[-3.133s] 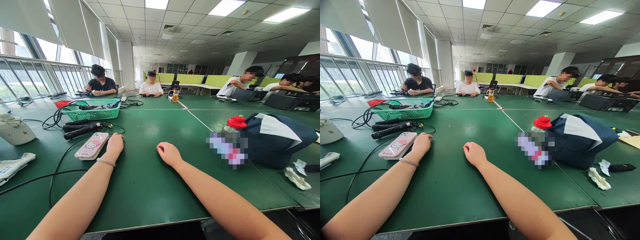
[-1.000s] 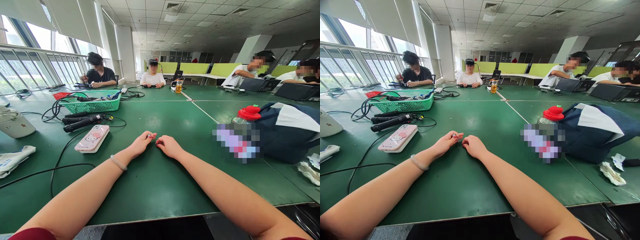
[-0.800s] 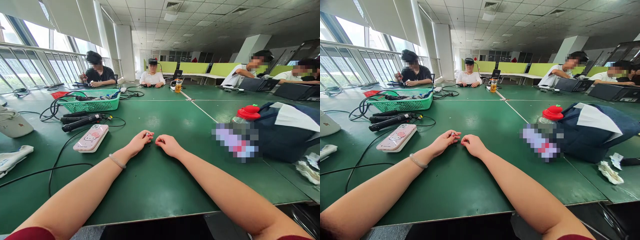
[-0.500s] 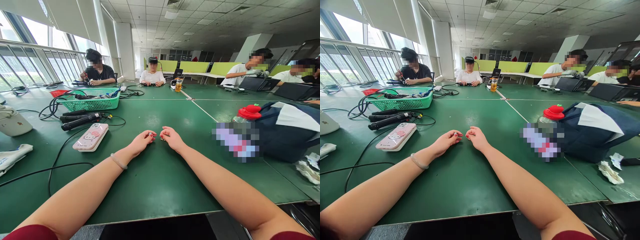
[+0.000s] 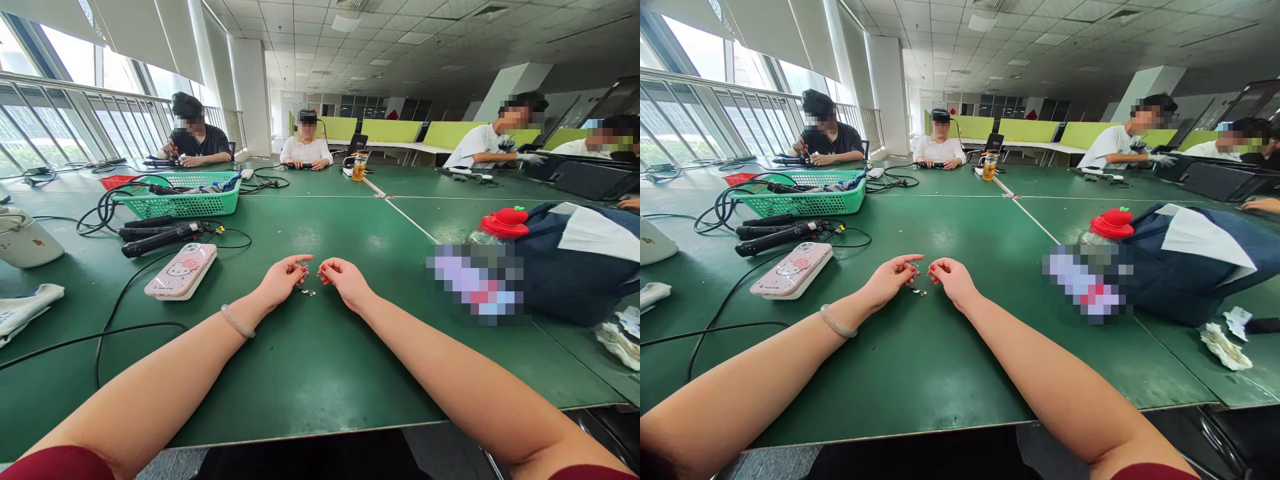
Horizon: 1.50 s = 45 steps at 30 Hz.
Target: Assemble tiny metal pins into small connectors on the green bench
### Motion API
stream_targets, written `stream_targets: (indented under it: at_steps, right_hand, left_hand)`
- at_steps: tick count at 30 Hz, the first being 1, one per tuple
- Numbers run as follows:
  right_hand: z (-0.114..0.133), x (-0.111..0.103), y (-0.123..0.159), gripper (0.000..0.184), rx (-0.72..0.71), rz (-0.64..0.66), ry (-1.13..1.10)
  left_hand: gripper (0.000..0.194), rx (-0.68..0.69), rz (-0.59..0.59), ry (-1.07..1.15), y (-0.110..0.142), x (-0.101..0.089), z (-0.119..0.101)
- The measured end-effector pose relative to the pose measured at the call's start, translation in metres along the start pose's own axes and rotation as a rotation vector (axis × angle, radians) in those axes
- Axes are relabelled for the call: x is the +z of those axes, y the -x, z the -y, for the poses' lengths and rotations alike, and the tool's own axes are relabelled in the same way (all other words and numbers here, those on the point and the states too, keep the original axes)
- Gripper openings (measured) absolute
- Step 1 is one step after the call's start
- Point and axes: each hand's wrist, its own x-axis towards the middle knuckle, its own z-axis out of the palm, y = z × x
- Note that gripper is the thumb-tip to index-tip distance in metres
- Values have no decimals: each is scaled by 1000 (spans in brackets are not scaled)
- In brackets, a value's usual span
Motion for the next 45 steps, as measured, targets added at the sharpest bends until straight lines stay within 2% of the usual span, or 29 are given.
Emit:
stream_targets:
  at_steps: [9, 15, 26, 32, 36, 40, 42, 45]
  right_hand:
    - [5, 5, 6, 27, -23, 2, 9]
    - [6, 10, 10, 17, -107, -74, 198]
    - [11, 11, 18, 14, -264, -84, 422]
    - [15, 12, 20, 11, -334, -74, 499]
    - [16, 12, 21, 11, -373, -73, 551]
    - [13, 11, 19, 12, -332, -33, 613]
    - [12, 9, 17, 15, -261, -21, 521]
    - [11, 4, 13, 19, -112, 11, 194]
  left_hand:
    - [51, 119, 100, -132, -3, -3, 12]
    - [45, 201, 21, -464, 0, -2, 6]
    - [44, 314, 15, -669, 4, -2, -1]
    - [41, 305, 45, -545, 6, -2, -1]
    - [44, 219, 80, -325, 4, -3, 2]
    - [41, 109, 48, -252, -1, -9, 4]
    - [41, 51, 30, -229, -4, -12, 6]
    - [42, 5, 10, -152, -6, -17, 8]
